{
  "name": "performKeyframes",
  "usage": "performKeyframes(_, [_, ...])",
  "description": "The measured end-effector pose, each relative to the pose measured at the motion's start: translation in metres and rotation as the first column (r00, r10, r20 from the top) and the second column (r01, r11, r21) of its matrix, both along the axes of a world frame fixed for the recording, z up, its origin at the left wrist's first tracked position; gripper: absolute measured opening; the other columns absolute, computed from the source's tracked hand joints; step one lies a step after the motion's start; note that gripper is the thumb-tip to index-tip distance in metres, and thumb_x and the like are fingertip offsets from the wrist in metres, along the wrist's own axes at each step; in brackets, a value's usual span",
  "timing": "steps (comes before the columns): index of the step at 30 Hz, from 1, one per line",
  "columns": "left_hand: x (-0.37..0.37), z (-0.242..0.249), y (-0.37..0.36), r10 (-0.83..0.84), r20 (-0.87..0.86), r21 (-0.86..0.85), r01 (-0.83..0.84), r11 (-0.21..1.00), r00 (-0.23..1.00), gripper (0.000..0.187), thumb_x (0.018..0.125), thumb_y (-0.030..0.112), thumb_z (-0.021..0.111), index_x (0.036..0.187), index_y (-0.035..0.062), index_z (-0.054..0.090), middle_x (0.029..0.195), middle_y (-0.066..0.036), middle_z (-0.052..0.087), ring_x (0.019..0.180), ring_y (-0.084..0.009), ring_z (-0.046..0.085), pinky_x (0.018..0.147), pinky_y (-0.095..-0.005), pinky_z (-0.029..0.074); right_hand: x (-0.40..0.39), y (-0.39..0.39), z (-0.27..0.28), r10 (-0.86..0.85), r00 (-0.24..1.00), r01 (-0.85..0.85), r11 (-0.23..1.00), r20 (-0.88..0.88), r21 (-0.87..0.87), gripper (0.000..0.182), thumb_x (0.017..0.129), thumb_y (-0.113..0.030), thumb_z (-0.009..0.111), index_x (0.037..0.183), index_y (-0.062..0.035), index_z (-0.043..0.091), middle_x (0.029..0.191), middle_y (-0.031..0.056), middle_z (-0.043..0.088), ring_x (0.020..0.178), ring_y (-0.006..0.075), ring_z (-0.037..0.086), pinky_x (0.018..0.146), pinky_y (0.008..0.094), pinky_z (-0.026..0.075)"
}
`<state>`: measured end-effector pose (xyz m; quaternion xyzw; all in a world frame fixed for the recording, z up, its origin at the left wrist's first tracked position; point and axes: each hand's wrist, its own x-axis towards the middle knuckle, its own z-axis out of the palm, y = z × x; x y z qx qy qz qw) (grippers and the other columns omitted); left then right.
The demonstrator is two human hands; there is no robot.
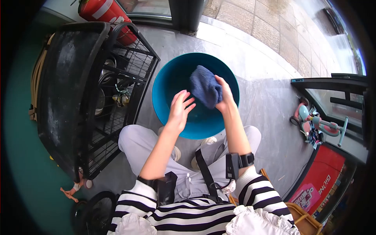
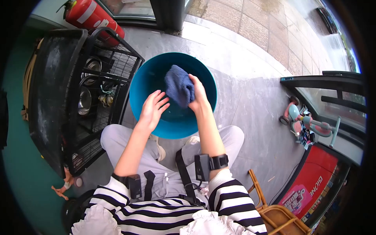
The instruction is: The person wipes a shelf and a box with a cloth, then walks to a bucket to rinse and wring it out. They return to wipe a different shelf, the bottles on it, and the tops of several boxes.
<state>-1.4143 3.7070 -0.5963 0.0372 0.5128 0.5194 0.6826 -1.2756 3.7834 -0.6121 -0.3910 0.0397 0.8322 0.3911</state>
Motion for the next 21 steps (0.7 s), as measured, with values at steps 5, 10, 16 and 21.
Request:
performKeyframes(5, [0.011, -0.105, 0.055, 0.215, 0.428, -0.292, -0.091, 0.952, 0.878, 0.046, 0.082, 0.037, 0.037, 0.115, 0.0045, 0.034, 0.114, -0.013, 0.041, 0.102, -0.0259, 0.042, 0.088, -0.042, 0.031, -0.037, 0.016, -0.093, 0.165, 0.986, -0.165, 0.986, 0.025, 0.017, 0.026, 0.08, -0.026, 0.04, 0.082, -0.0019, 0.05, 0.076, 0.0101, 0.056, 0.068, 0.0195, 0.055, 0.067, 0.0314, 0.046])
performKeyframes(10, [0.009, -0.182, 0.082, 0.267, 0.026, -0.503, -0.219, 0.836, 0.963, 0.039, 0.084, 0.035, 0.033, 0.111, 0.0081, 0.04, 0.107, -0.01, 0.048, 0.095, -0.0255, 0.049, 0.081, -0.0422, 0.038, -0.029, 0.025, -0.133, 0.312, 0.911, -0.344, 0.935, 0.269, 0.081, 0.028, 0.076, -0.022, 0.043, 0.094, -0.0019, 0.051, 0.083, 0.0099, 0.055, 0.073, 0.0186, 0.054, 0.068, 0.0291, 0.045])
performKeyframes(16, [0.007, -0.21, 0.085, 0.138, -0.298, -0.491, -0.276, 0.826, 0.945, 0.046, 0.083, 0.028, 0.039, 0.115, -0.0043, 0.032, 0.119, -0.02, 0.036, 0.108, -0.0286, 0.039, 0.089, -0.0339, 0.034, -0.022, 0.03, -0.176, 0.193, 0.577, -0.54, 0.819, 0.793, 0.193, 0.039, 0.07, -0.018, 0.045, 0.106, -0.0039, 0.048, 0.098, 0.0114, 0.054, 0.093, 0.0223, 0.049, 0.082, 0.0283, 0.035])
performKeyframes(21, [0.01, -0.217, 0.072, 0.032, -0.417, -0.461, -0.242, 0.854, 0.908, 0.046, 0.08, 0.032, 0.046, 0.111, -0.002, 0.037, 0.114, -0.019, 0.039, 0.104, -0.0258, 0.041, 0.089, -0.0362, 0.03, -0.024, 0.02, -0.186, 0.186, 0.269, -0.423, 0.904, 0.945, -0.057, 0.046, 0.067, -0.021, 0.053, 0.109, -0.0034, 0.046, 0.109, 0.0167, 0.047, 0.106, 0.0279, 0.041, 0.087, 0.0317, 0.032])
